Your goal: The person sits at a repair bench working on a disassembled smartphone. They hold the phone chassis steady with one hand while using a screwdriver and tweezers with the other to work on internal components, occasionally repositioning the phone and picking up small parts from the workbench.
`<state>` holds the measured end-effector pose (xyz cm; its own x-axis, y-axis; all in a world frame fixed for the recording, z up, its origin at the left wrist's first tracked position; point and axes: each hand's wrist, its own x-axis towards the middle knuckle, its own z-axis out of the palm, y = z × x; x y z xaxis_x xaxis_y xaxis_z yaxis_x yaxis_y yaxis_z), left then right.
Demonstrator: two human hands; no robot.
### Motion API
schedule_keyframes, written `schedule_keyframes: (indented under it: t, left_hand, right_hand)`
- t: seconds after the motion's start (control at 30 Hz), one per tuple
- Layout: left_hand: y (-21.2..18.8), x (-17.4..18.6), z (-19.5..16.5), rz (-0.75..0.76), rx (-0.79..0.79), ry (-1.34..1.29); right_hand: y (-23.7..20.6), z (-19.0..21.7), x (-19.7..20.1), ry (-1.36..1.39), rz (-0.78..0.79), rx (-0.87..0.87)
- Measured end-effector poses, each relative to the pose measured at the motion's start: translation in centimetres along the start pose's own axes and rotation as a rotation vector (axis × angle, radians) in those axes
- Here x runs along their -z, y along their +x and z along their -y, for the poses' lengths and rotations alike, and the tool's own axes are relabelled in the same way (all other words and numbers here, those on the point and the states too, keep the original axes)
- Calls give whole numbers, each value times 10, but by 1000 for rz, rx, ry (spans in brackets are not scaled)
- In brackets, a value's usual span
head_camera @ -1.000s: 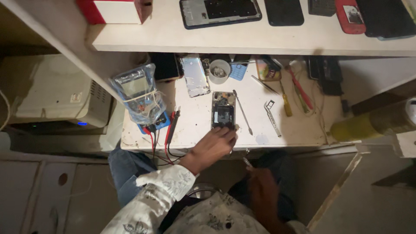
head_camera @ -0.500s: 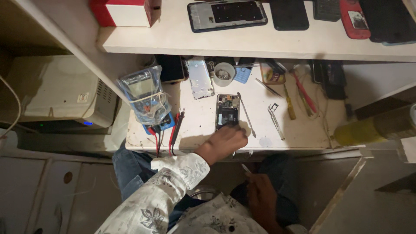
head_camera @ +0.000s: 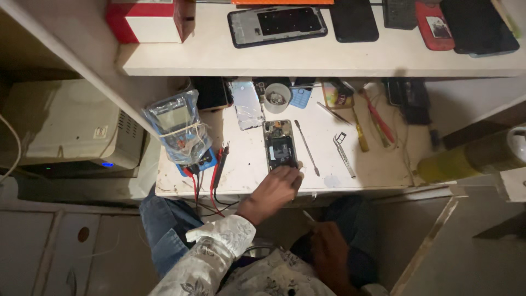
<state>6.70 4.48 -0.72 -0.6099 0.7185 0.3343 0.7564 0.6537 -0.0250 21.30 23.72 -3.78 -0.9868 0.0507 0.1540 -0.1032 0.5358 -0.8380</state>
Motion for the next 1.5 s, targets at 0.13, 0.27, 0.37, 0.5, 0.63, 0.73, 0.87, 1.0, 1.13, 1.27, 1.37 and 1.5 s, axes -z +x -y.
schedule_keyframes:
  t: [0.13,0.27,0.37,0.5,0.63,0.73,0.87,1.0,1.13,1.27,1.37,1.5]
  left_hand:
    - [1,11,-2,0,60,-7]
    - [8,14,0,59,107,-111]
    - [2,8,4,-314,72,-184]
    - [8,-20,11,-208,99,-426]
    - [13,-46,16,-38,203,-524]
    - [16,-53,25,47,266,-632]
    - [14,-46,27,-344,181,-672]
    - [19,-36,28,-74,183,-548]
    - [16,-24,19,57,159,-425]
    - [21,-10,14,201,228,-348]
    - [20,2,7,50,72,-239]
    - [20,12,1,-220,-13,-325]
  right_hand:
    - [0,3,-2,-9,-31,99]
    - [0,7,-3,30,9,-99]
    - [0,6,-2,6,14,-82]
    - [1,3,-4,-3,9,-50]
    - [0,3,-5,19,7,-100]
    - [0,7,-3,24,17,-89]
    - [1,10,1,-49,-52,195]
    - [2,5,-3,-13,-3,25]
    - [-1,-3,-5,34,37,-95]
    - [0,-6,-7,0,16,12]
    - [1,-5,-6,14,12,2]
    - [3,-1,-4,-4,28,-8]
